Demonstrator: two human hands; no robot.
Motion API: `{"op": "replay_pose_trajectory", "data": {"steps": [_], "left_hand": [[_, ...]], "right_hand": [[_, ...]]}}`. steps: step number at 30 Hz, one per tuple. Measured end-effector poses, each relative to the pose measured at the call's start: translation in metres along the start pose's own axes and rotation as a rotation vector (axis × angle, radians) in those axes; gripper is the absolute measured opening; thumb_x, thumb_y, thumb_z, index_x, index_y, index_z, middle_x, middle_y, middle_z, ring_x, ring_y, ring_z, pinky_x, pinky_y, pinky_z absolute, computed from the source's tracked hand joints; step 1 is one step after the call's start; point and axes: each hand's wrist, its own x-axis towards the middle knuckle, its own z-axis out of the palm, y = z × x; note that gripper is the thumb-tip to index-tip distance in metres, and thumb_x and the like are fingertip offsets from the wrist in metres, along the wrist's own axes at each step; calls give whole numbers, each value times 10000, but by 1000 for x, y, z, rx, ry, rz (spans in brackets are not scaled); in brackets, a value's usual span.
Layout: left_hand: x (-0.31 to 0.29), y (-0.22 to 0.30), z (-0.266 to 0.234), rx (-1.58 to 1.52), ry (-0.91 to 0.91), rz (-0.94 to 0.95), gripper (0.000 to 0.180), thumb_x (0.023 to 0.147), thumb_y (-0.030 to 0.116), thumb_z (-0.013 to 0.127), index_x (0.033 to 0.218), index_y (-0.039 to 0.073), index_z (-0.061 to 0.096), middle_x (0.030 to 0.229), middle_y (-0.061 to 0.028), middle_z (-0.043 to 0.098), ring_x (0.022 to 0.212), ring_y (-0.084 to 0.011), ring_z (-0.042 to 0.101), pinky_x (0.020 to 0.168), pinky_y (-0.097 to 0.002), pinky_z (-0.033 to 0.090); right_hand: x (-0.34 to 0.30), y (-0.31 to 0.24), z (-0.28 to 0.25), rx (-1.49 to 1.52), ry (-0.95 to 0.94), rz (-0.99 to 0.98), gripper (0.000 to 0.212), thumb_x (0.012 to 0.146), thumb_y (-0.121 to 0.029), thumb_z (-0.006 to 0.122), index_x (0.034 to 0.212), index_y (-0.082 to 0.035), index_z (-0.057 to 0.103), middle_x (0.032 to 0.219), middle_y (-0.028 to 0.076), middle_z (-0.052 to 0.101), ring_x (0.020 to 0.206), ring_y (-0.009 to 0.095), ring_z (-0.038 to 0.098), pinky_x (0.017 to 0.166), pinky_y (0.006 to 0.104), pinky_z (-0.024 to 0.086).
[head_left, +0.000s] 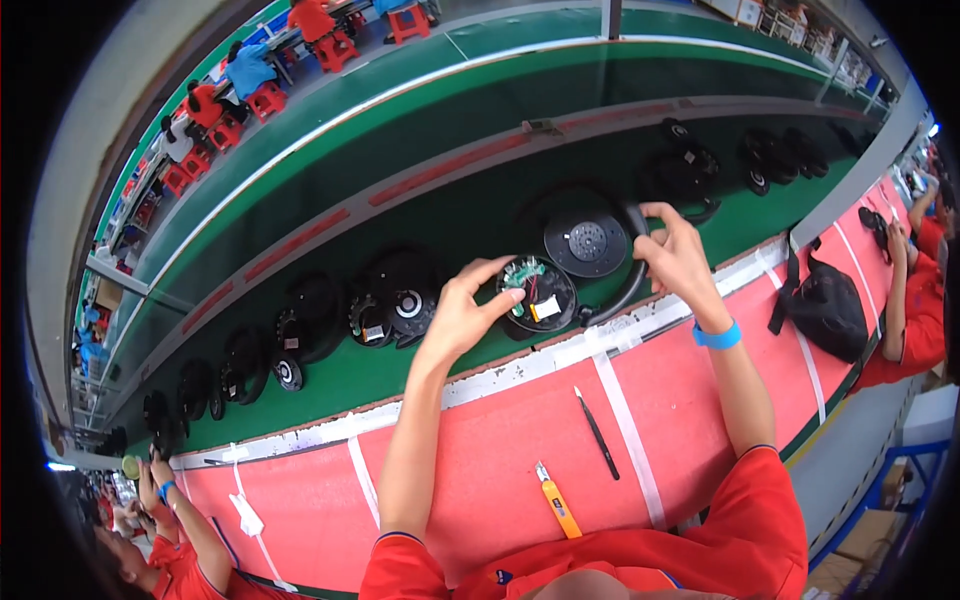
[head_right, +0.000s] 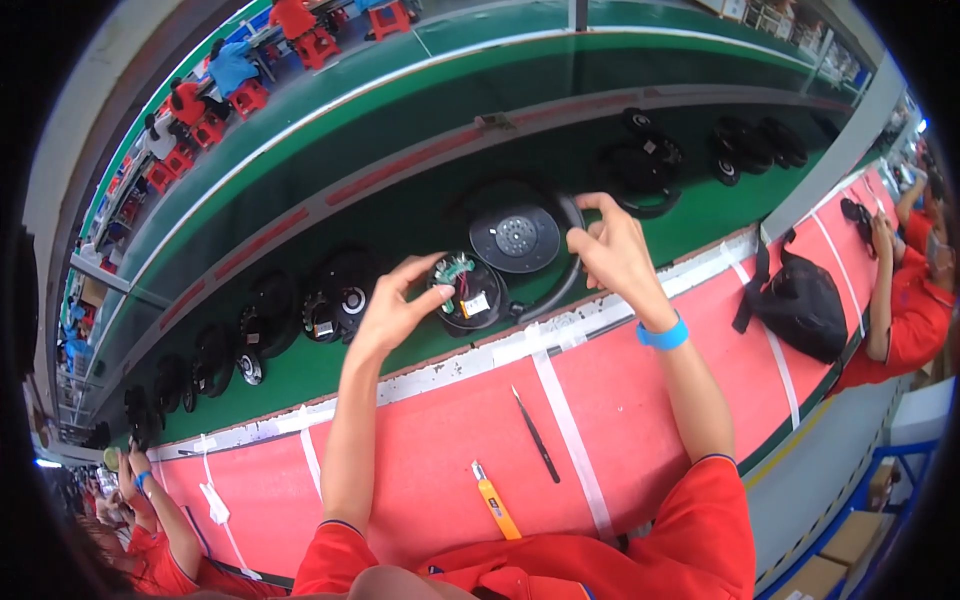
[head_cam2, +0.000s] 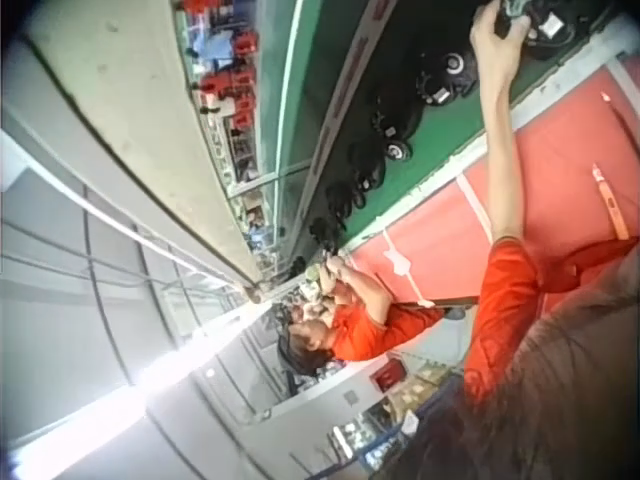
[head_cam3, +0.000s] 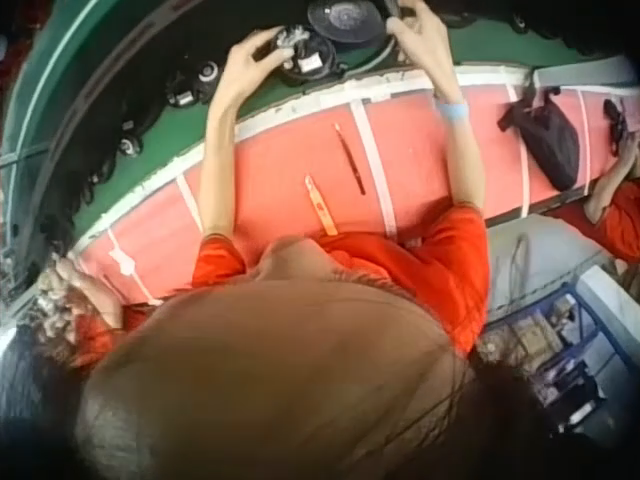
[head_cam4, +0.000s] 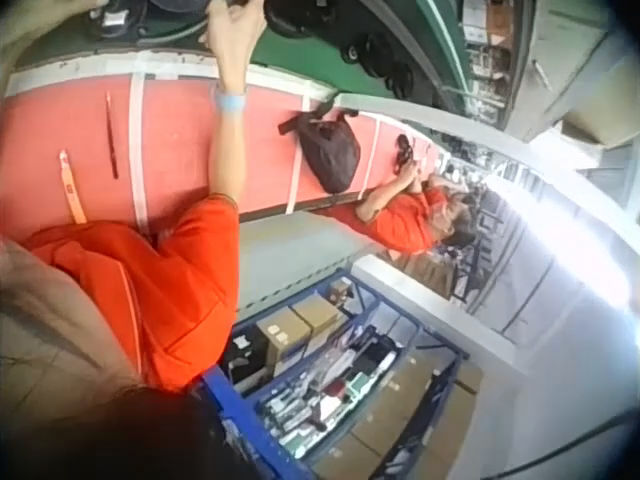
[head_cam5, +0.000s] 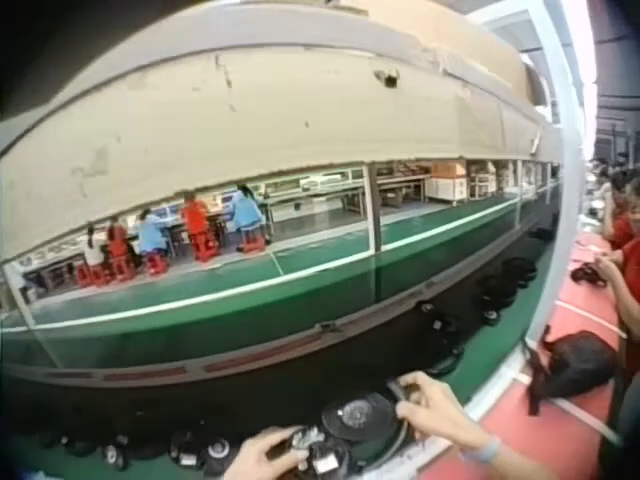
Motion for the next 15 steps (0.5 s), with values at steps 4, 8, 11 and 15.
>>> {"op": "replay_pose_trajectory", "data": {"steps": [4,8,11,15], "left_hand": [[-5,35,-5,-152,-20,-50,439,772,74,684,1186,5,557,1047,-74,595,997,-152,559,914,-293,417],[-12,52,-9,53,111,119,420,761,85,698,1161,33,581,975,-83,626,894,-151,594,826,-284,466],[-18,61,-13,-93,137,72,389,795,27,651,1173,8,564,994,-92,629,864,-127,607,790,-254,489],[-23,71,-17,-97,160,62,393,790,23,654,1172,9,565,991,-85,631,881,-120,603,790,-253,488]], "right_hand": [[-8,-10,-6,-5,-3,45,423,712,-88,532,1107,59,498,549,41,518,357,111,494,331,226,379],[-17,-21,0,71,71,10,207,708,-91,526,835,69,495,532,91,517,357,135,513,340,242,396],[-21,-35,-3,124,-71,30,227,689,-95,533,848,66,502,549,83,519,344,129,493,342,238,395],[-28,-42,-6,175,-198,94,247,653,-95,529,845,59,513,591,66,521,335,118,465,346,220,385]]}}
